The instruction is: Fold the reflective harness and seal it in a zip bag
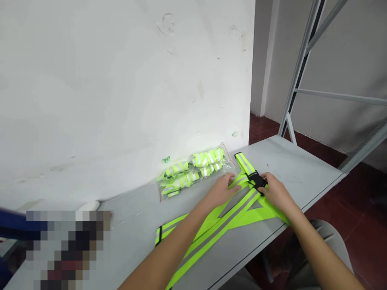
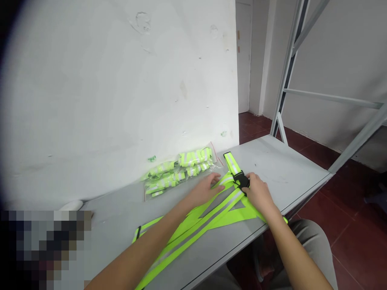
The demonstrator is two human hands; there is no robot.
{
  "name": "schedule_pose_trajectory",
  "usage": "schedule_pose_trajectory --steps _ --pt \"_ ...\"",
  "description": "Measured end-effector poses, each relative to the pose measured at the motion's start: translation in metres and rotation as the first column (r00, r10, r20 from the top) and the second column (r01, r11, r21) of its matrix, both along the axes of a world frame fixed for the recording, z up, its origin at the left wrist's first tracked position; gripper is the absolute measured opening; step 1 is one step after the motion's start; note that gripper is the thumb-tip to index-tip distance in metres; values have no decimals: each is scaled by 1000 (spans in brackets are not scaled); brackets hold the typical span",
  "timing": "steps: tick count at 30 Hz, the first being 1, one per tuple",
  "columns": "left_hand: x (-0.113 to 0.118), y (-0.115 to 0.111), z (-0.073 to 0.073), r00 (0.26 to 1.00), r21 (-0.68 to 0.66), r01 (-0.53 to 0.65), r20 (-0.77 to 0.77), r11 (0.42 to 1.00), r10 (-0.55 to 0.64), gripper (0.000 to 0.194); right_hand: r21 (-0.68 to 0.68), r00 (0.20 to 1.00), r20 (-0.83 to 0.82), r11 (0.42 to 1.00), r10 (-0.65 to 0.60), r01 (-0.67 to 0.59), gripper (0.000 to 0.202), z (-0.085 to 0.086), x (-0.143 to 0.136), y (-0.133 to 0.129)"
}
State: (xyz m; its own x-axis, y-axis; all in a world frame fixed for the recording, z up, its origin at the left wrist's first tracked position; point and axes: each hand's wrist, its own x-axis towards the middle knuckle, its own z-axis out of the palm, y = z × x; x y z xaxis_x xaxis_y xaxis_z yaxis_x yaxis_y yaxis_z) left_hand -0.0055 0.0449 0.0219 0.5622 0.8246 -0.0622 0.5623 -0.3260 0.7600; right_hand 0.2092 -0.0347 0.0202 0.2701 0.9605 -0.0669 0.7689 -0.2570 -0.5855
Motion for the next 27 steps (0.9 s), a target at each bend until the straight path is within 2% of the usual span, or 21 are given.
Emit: schedule_pose_trajectory --steps 3,5,8,10,13,15,17,20,23,25,27 --pt "-10 -17 -6 989 141 89 -133 986 -70 62 66 999 33 998 -8 6 36 6 3 3" --pt "-13 -26 -12 981 196 77 -191 978 -39 66 151 998 56 989 -7 -1 33 9 0 2" --pt "-14 -31 -18 971 256 37 -237 966 26 53 235 996 85 972 -4 -16 29 6 -7 -2" --pt "-15 -31 -18 968 285 46 -251 957 29 40 184 991 134 983 -8 -17 29 -2 -11 -2" --pt "-17 -29 -11 944 315 87 -329 945 23 25 97 968 251 995 -29 5 31 -18 -15 -1" --pt "-20 -28 -4 892 335 121 -449 935 45 20 108 955 295 994 -33 1 33 -27 -16 0" --pt "-25 -29 2 831 350 152 -551 924 72 29 139 945 327 989 -2 -46 35 -31 -16 0" --pt "-36 -33 9 740 395 229 -665 890 104 49 168 906 408 966 115 -198 47 -32 -15 -2" --pt "-49 -43 16 630 391 374 -772 841 79 53 147 866 446 936 225 -320 57 -30 -15 0" --pt "-56 -52 21 615 332 416 -789 847 7 52 123 856 460 938 235 -324 58 -28 -16 3" --pt "-58 -60 27 665 292 411 -744 864 -66 43 105 841 503 951 201 -290 59 -27 -19 5"
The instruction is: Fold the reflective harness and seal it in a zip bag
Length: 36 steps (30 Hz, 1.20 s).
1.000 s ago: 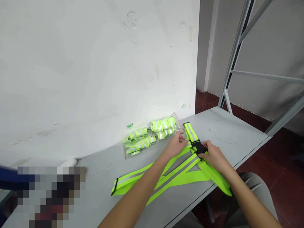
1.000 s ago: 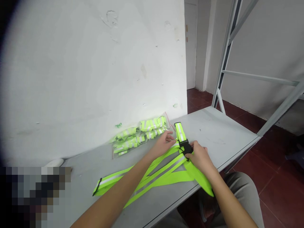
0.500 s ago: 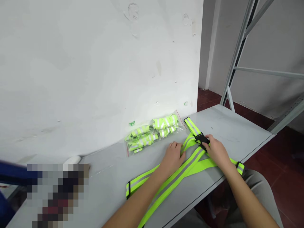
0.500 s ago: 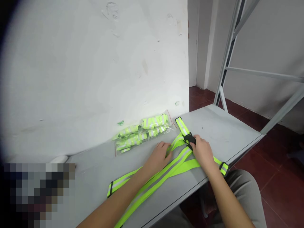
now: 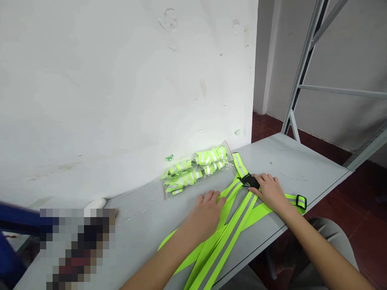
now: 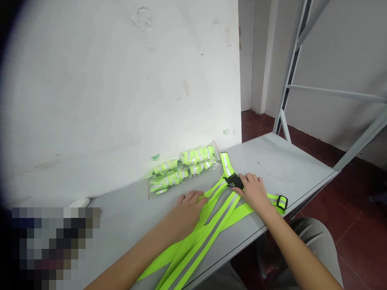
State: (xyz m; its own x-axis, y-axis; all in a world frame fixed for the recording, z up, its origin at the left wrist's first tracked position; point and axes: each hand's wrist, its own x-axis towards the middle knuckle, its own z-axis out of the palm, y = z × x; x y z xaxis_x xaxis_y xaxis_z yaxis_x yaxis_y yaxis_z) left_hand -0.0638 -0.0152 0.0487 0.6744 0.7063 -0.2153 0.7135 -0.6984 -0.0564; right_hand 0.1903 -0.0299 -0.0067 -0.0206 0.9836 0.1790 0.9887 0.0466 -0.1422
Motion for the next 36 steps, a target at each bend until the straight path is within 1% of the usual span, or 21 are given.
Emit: schedule_pose_trajectory --steps 2,4,6,9,12,14,16,18,21,24,26,28,30,31,34,36 --pt "6 -5 4 989 -56 23 146 998 -14 35 16 997 68 999 -42 41 61 2 -3 -1" --pt "21 -5 5 956 -93 50 291 994 -21 43 36 992 104 997 -74 71 62 2 -6 -7" --pt "40 -2 1 931 -126 48 365 991 1 56 46 992 84 994 -98 94 63 1 -7 -17" --pt "69 4 -16 934 -135 14 356 991 35 70 31 993 4 993 -114 114 66 -4 -7 -30" --pt "87 8 -36 934 -50 22 357 999 -3 77 4 994 -33 995 -100 100 67 -12 -2 -34" --pt "91 10 -46 929 -20 27 369 999 -18 75 -17 996 -41 996 -85 85 65 -16 3 -30" --pt "91 13 -53 929 -43 24 369 999 -6 73 -38 997 -57 998 -58 56 60 -19 8 -23" --pt "88 18 -56 934 -84 22 357 996 9 75 -46 997 -67 998 -35 32 57 -20 12 -19" --pt "85 26 -55 936 -111 30 352 993 11 76 -1 998 -51 1000 -25 25 53 -14 14 -26" --pt "84 31 -51 936 -130 52 353 990 -3 72 81 999 -45 997 -12 16 46 -1 21 -52" --pt "84 34 -46 940 -145 69 340 987 -16 69 93 996 -88 995 -15 23 45 6 34 -72" --pt "85 35 -40 945 -156 83 327 984 -28 65 48 982 -189 998 -23 32 54 10 51 -89" --pt "87 37 -35 948 -161 92 317 983 -37 58 -35 945 -327 999 -22 11 64 9 70 -99" --pt "88 37 -31 948 -160 97 315 982 -43 55 -74 918 -397 997 -13 -18 64 8 78 -102" --pt "93 35 -23 954 -161 93 298 983 -41 42 -153 814 -581 984 -11 -96 47 8 92 -99" --pt "96 31 -19 960 -179 62 279 982 -9 37 -174 741 -669 981 -52 -88 40 12 93 -92"
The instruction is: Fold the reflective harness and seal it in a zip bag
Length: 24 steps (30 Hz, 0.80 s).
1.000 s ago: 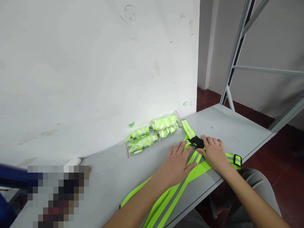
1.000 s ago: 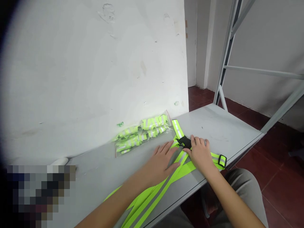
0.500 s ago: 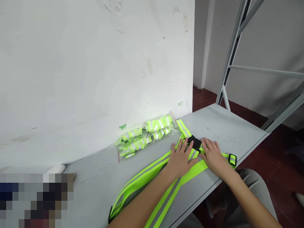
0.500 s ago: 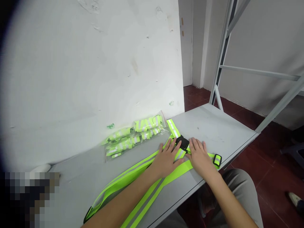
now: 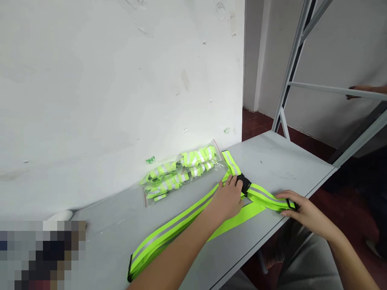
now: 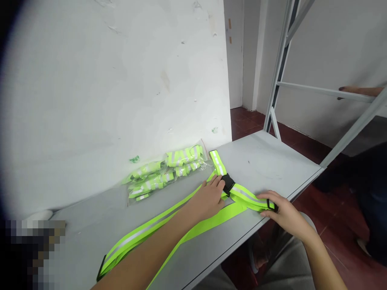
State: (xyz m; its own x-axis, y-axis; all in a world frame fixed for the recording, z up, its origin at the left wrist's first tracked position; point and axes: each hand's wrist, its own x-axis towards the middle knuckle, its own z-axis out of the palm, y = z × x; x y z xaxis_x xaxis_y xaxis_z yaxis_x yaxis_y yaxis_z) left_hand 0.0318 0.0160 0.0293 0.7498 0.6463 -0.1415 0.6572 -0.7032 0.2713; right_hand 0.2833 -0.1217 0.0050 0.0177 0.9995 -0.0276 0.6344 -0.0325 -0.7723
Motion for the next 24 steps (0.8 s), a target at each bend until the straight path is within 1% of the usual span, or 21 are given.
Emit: schedule_pose_trajectory --steps 1,3,5,7,9,10,12,13,15,17,18,20,21,22,24 --pt "1 -2 0 1000 -7 -21 -5 1000 21 36 7 999 -43 999 -32 32 40 3 -2 4" --pt "1 -8 -4 999 4 -48 14 999 48 35 95 989 -100 989 -108 117 33 10 -9 12" --pt "-1 -15 -11 997 39 -44 64 998 41 37 238 975 -130 949 -178 205 24 20 -18 19" --pt "-5 -21 -19 994 77 -10 113 997 2 37 351 967 -155 904 -202 245 28 33 -29 27" --pt "-9 -26 -25 988 105 27 150 994 -42 39 394 971 -177 892 -161 220 30 47 -42 39" --pt "-11 -28 -27 984 114 43 165 993 -61 41 387 976 -183 903 -122 185 29 54 -49 47" --pt "-14 -30 -28 977 116 63 194 991 -85 43 321 987 -156 942 -49 97 25 61 -64 66" --pt "-15 -31 -28 974 112 66 209 992 -88 41 266 993 -119 963 -17 49 24 62 -70 77" --pt "-16 -31 -27 967 96 58 243 994 -80 36 143 1000 2 989 21 -21 24 55 -81 99" --pt "-17 -30 -26 960 70 39 276 997 -57 33 19 989 149 1000 18 -21 29 39 -87 117" --pt "-17 -30 -25 956 58 28 291 998 -43 32 -13 984 180 1000 20 -18 31 30 -88 123" --pt "-18 -29 -24 946 49 -8 323 999 -9 31 -14 988 154 1000 22 -20 31 14 -88 129" --pt "-18 -29 -23 940 54 -27 341 998 7 31 5 994 107 1000 25 -26 31 8 -86 129" --pt "-18 -28 -23 934 63 -44 357 997 18 29 25 998 46 999 32 -33 31 4 -83 128" --pt "-18 -27 -22 926 83 -57 378 995 22 28 39 994 -84 997 68 -65 31 3 -76 125"
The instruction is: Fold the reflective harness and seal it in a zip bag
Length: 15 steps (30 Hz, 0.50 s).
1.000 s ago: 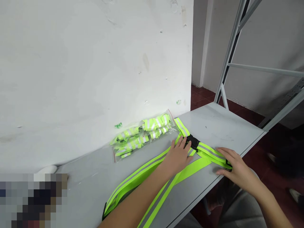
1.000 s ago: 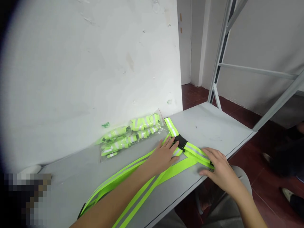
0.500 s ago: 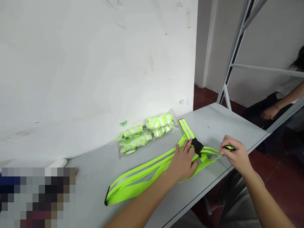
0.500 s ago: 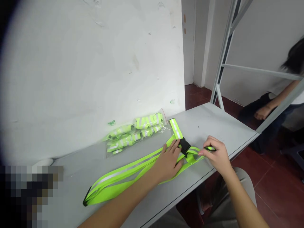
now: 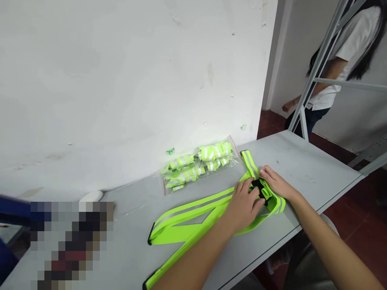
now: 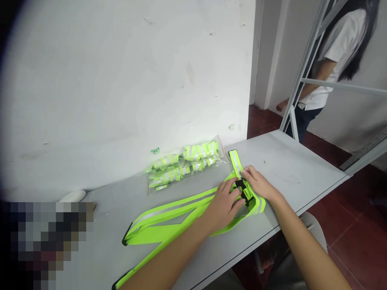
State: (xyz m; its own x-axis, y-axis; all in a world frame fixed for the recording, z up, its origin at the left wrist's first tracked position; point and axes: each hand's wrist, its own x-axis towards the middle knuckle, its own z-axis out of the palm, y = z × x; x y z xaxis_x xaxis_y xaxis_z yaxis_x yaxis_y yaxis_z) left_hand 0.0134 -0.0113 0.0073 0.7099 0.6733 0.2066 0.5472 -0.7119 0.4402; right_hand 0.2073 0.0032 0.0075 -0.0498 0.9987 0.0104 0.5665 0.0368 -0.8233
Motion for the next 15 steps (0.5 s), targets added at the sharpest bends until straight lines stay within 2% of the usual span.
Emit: schedule_pose_trajectory --steps 5,9,12,15 --pt "0 2 0 1000 26 10 9 1000 -11 28 -107 951 -260 974 167 -200 33 13 18 -5" --pt "-1 0 -1 1000 66 8 -29 998 -6 30 -125 927 -284 949 244 -289 42 16 25 -4" --pt "-1 -2 -3 997 131 17 -80 991 -7 35 -96 917 -321 956 235 -279 49 7 28 -1" --pt "-2 -2 -3 990 166 35 -140 986 -11 39 -44 934 -321 983 157 -180 56 -8 27 2"
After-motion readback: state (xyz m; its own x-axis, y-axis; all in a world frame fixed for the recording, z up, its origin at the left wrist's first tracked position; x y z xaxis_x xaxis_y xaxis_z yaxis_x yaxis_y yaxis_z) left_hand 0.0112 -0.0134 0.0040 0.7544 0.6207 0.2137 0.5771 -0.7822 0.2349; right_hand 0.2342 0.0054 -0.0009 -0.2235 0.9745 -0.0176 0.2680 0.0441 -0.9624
